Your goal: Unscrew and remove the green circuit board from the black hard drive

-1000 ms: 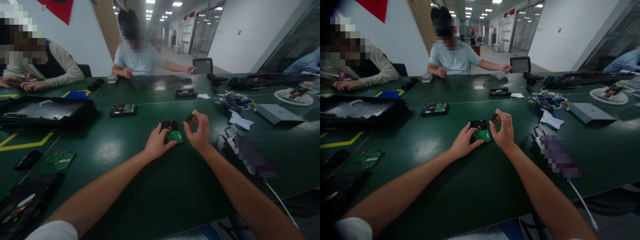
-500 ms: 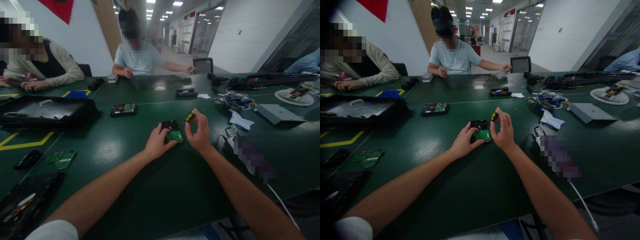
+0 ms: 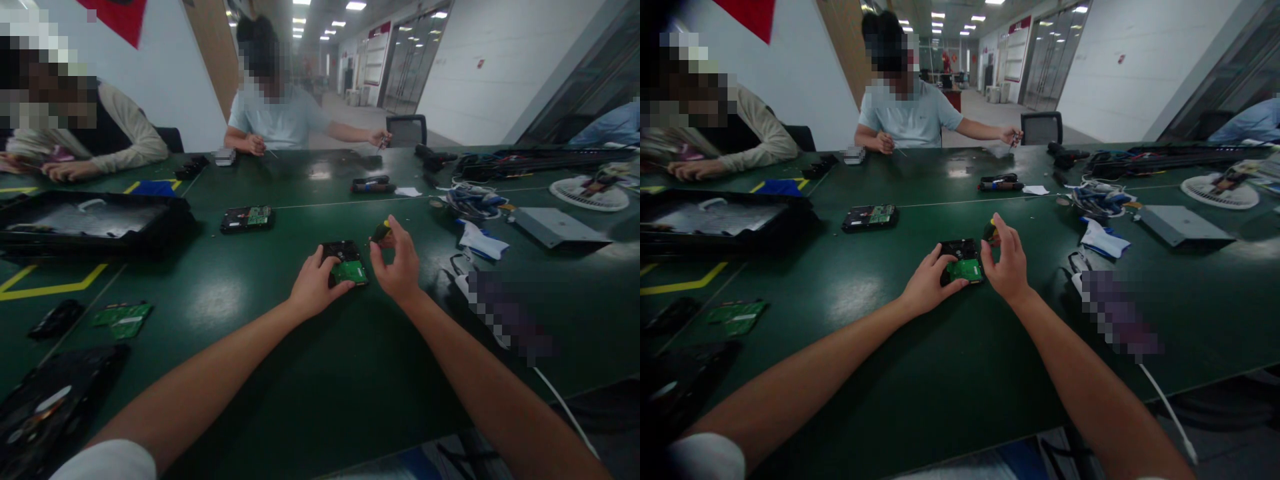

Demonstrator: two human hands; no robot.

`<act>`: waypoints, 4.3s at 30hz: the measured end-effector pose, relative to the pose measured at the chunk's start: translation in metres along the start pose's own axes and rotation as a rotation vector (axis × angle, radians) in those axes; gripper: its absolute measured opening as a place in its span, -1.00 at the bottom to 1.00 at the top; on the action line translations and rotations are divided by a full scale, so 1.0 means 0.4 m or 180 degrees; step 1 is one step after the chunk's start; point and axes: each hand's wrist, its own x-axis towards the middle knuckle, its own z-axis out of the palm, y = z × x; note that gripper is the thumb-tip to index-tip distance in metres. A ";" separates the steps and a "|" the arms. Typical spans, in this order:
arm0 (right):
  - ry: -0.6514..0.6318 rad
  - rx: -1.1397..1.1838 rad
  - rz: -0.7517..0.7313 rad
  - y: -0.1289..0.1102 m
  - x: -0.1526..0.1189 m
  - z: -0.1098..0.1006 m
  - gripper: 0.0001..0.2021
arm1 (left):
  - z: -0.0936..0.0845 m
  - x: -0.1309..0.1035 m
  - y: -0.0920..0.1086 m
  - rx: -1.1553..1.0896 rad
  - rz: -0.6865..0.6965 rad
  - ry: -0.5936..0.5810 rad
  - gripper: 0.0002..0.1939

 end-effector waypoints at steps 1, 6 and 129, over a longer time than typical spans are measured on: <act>0.0028 -0.0012 0.0021 0.000 0.000 -0.001 -0.34 | 0.000 0.000 0.000 0.0004 0.0004 0.0003 -0.36; 0.0083 -0.0067 -0.0107 -0.006 0.007 -0.008 -0.35 | 0.003 0.002 -0.003 0.0021 0.0009 -0.0002 -0.36; -0.0125 0.0104 -0.0065 -0.013 0.002 -0.005 -0.40 | 0.003 0.002 0.002 0.0014 0.0001 0.0031 -0.35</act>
